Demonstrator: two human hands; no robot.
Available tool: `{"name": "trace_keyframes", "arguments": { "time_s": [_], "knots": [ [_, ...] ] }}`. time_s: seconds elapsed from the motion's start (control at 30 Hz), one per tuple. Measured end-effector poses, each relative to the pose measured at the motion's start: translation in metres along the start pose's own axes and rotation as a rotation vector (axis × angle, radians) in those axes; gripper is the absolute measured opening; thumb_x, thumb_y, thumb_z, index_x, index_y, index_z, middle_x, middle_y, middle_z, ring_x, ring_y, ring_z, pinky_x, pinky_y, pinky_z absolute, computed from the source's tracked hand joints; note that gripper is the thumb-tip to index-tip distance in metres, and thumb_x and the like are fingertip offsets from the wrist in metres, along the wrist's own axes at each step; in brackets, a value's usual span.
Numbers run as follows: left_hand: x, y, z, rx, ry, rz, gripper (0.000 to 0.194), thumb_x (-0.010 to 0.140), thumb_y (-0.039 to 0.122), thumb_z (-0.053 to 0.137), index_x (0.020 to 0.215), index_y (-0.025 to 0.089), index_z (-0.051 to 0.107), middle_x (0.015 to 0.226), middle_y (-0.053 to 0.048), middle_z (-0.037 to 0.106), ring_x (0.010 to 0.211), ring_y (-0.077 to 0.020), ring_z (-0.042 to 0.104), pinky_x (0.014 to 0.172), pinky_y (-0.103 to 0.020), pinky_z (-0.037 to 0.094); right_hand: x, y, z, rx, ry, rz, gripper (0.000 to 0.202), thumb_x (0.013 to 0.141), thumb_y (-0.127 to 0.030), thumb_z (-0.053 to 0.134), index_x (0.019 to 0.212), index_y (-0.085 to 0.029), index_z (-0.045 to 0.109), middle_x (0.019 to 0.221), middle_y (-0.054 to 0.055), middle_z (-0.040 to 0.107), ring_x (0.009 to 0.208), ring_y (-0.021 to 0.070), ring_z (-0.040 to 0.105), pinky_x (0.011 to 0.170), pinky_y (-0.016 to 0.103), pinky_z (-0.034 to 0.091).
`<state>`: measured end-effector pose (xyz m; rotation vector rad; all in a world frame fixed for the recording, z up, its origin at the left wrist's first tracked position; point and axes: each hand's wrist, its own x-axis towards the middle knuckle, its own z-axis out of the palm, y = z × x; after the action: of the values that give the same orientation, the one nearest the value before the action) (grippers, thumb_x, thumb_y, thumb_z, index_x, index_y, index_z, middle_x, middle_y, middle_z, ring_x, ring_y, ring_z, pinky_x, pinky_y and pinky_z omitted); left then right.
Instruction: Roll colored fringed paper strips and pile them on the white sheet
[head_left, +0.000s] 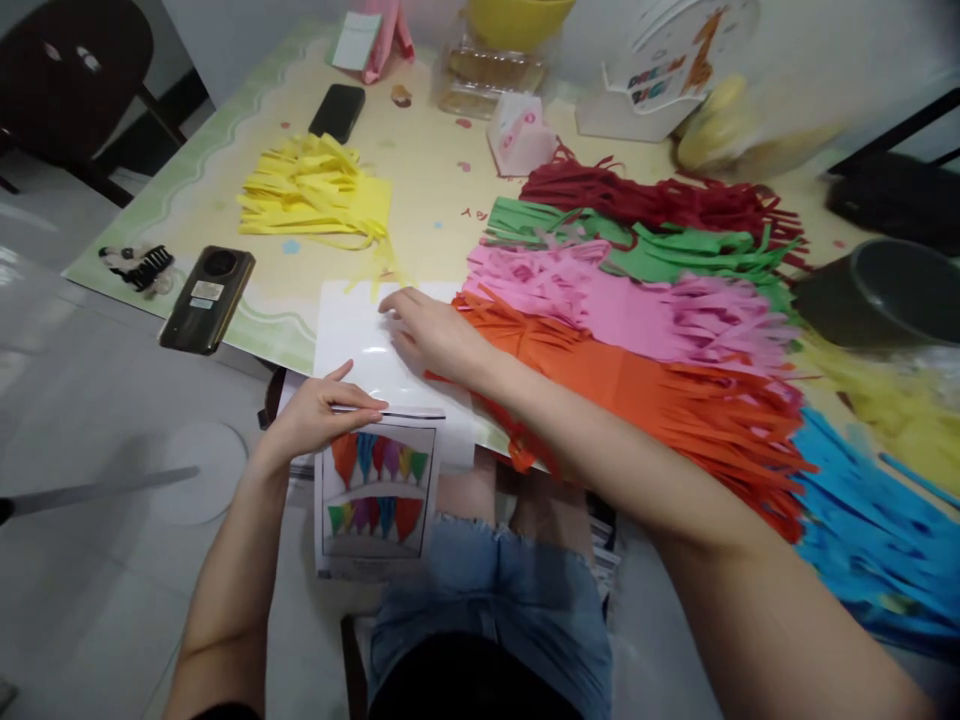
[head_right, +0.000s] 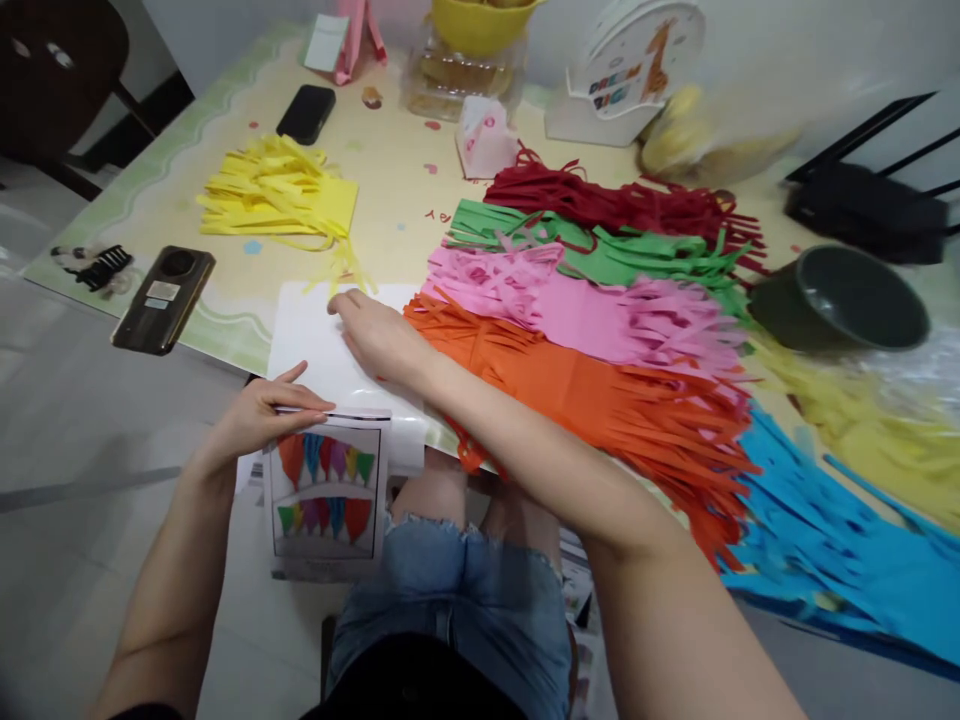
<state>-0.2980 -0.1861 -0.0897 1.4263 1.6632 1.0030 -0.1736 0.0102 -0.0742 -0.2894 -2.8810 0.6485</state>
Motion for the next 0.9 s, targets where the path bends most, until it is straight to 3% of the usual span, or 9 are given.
{"name": "trace_keyframes", "arguments": {
  "time_s": [0.1, 0.2, 0.43, 0.67, 0.77, 0.9],
  "knots": [
    [0.001, 0.002, 0.002, 0.0, 0.012, -0.013, 0.016, 0.084, 0.04, 0.074, 0.087, 0.026, 0.082, 0.088, 0.0, 0.081, 0.073, -0.0151, 0.074, 0.129, -0.051, 0.017, 0.019, 0.001, 0.021, 0.013, 0.033, -0.041, 0.033, 0.094, -0.007, 0.038, 0.122, -0.011, 0.055, 0.121, 0.015, 0.06, 0.106, 0.0243, 0.058, 0.091, 0.034, 0.046],
    [0.001, 0.002, 0.003, -0.003, 0.014, -0.015, 0.015, 0.084, 0.039, 0.075, 0.087, 0.026, 0.082, 0.088, 0.0, 0.08, 0.072, -0.0154, 0.074, 0.13, -0.051, 0.017, 0.02, -0.001, 0.033, -0.005, 0.053, -0.037, 0.031, 0.096, -0.008, 0.035, 0.119, -0.014, 0.055, 0.114, 0.013, 0.06, 0.102, 0.0236, 0.056, 0.09, 0.033, 0.044],
    [0.001, 0.001, 0.002, -0.008, 0.032, -0.025, 0.018, 0.084, 0.041, 0.074, 0.088, 0.025, 0.082, 0.088, 0.0, 0.08, 0.076, -0.016, 0.075, 0.129, -0.052, 0.02, 0.027, -0.002, 0.025, 0.048, -0.02, 0.041, 0.035, 0.088, -0.002, 0.038, 0.118, -0.012, 0.054, 0.11, 0.013, 0.061, 0.092, 0.0222, 0.056, 0.082, 0.032, 0.043],
    [0.002, 0.007, 0.002, -0.014, 0.047, -0.046, 0.018, 0.082, 0.041, 0.076, 0.086, 0.025, 0.082, 0.09, -0.002, 0.08, 0.081, -0.0202, 0.076, 0.128, -0.057, 0.021, 0.031, -0.004, 0.023, 0.024, -0.064, -0.057, 0.044, 0.079, 0.002, 0.041, 0.119, -0.012, 0.055, 0.107, 0.013, 0.066, 0.1, 0.0256, 0.053, 0.087, 0.035, 0.041],
    [0.004, 0.008, -0.002, -0.024, 0.07, -0.072, 0.019, 0.08, 0.039, 0.076, 0.088, 0.023, 0.083, 0.089, -0.002, 0.08, 0.083, -0.0214, 0.076, 0.127, -0.059, 0.021, 0.034, 0.002, 0.021, 0.193, 0.056, -0.016, 0.036, 0.084, -0.003, 0.043, 0.115, -0.014, 0.056, 0.096, 0.008, 0.067, 0.094, 0.0228, 0.055, 0.084, 0.033, 0.043],
    [0.016, -0.005, -0.026, -0.06, 0.165, -0.144, 0.023, 0.075, 0.041, 0.08, 0.087, 0.021, 0.083, 0.089, -0.006, 0.08, 0.088, -0.022, 0.075, 0.126, -0.057, 0.025, 0.041, 0.032, 0.009, 0.592, 0.416, 0.185, 0.032, 0.084, -0.009, 0.05, 0.115, -0.017, 0.052, 0.085, 0.0, 0.063, 0.08, 0.0144, 0.059, 0.082, 0.029, 0.046]
  ]
}}
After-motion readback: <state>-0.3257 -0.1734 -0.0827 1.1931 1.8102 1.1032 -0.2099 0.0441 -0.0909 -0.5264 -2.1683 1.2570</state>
